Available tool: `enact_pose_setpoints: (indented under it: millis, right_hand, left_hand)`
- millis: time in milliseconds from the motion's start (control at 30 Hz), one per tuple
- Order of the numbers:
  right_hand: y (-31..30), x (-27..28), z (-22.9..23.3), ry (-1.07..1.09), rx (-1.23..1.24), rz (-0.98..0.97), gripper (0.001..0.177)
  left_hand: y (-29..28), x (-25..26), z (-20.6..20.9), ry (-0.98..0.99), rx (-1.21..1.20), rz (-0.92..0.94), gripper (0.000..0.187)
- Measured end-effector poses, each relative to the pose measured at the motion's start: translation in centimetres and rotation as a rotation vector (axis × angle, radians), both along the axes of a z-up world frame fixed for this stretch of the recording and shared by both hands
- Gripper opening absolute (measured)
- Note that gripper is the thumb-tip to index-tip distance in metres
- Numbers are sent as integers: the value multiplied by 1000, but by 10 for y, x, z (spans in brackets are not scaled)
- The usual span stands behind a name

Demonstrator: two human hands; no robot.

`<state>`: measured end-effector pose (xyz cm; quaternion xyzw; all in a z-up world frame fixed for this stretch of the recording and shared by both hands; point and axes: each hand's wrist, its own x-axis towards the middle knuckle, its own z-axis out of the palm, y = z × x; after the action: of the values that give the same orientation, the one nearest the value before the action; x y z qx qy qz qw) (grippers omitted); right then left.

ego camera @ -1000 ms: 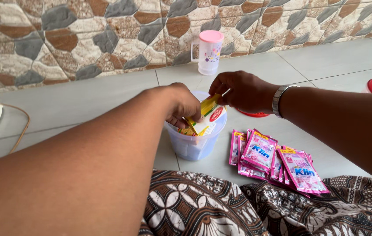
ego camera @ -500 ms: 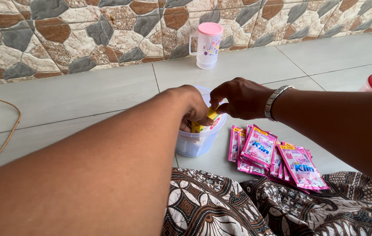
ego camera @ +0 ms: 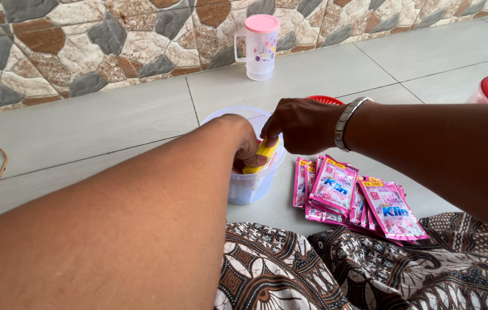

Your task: The person sits on the floor and sorts small packets and boxes from a clear plastic container onto the tiled floor, then places them back into the container and closes it with a red lid.

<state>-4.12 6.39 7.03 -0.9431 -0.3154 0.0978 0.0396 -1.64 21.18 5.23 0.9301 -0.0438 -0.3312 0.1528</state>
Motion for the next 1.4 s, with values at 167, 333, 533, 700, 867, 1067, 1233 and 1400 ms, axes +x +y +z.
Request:
enact_pose_setpoints:
  millis: [167, 333, 533, 700, 867, 1067, 1233, 1400]
  right_hand:
    - [3, -12, 6, 51, 69, -46, 62]
    - [-11, -37, 6, 17, 383, -465, 49]
    - [-71, -53, 1, 263, 798, -877, 25]
    - [-138, -78, -41, 640, 1116, -1166, 22]
    - [-178, -102, -111, 847, 1182, -1331, 21]
    - [-206, -107, -124, 99, -895, -307, 15]
    - [-198, -130, -118, 339, -183, -1007, 47]
    - [-198, -137, -105, 334, -200, -931, 27]
  left_hand:
    - [3, -4, 11, -25, 31, -2, 43]
    - [-12, -13, 16, -354, -27, 67, 41]
    - [-76, -27, 9, -414, -349, 66, 38]
    - [-116, -46, -22, -117, -280, 52, 37]
    - [-130, -62, -50, -12, -128, 86, 35]
    - [-149, -65, -61, -155, -227, 137, 33]
    - [-188, -90, -70, 322, -567, 288, 36]
    - [-198, -99, -69, 395, -548, 233, 38]
